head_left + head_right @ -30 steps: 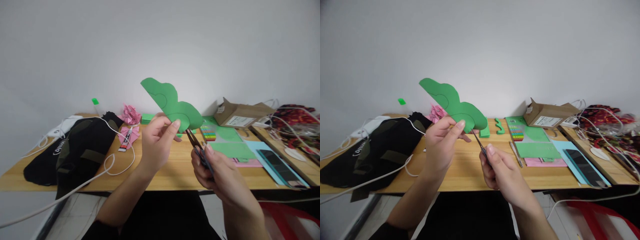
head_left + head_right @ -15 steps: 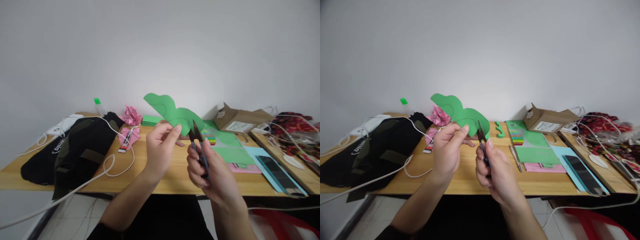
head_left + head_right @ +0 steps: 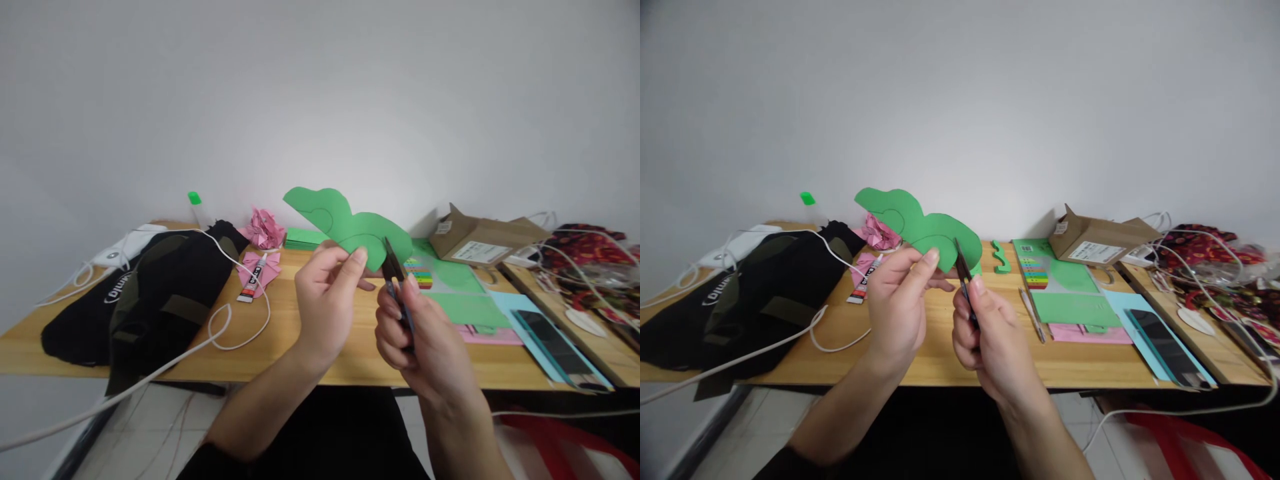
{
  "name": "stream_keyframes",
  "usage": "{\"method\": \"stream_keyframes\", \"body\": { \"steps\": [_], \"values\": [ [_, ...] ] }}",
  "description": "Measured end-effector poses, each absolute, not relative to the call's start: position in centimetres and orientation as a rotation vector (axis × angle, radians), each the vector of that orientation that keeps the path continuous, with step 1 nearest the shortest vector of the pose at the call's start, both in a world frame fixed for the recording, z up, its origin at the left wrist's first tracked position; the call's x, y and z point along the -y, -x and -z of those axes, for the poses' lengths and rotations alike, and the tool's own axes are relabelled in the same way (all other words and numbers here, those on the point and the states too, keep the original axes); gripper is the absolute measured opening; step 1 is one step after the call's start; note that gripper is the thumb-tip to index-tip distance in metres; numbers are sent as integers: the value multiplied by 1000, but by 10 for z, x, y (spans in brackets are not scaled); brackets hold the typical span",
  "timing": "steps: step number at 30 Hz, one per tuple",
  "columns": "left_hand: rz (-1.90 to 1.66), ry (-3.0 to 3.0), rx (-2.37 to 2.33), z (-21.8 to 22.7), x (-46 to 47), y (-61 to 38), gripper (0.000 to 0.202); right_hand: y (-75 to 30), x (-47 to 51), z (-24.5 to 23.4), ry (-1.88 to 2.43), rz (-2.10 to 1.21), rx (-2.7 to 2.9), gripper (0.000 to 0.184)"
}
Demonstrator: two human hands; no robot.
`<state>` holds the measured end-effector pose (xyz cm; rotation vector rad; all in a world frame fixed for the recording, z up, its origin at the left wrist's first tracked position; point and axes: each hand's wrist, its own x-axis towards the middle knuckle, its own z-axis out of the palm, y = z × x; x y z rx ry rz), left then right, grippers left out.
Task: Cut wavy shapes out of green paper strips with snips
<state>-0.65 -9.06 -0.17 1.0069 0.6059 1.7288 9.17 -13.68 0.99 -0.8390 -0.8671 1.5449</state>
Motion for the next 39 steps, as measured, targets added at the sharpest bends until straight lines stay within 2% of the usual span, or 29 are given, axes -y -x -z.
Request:
{"method": "stream_keyframes", "body": {
  "steps": [39],
  "values": [
    [-1737, -1084, -664, -3, 98, 12, 29, -95, 140, -11, 853, -1471, 957, 47]
  ]
}}
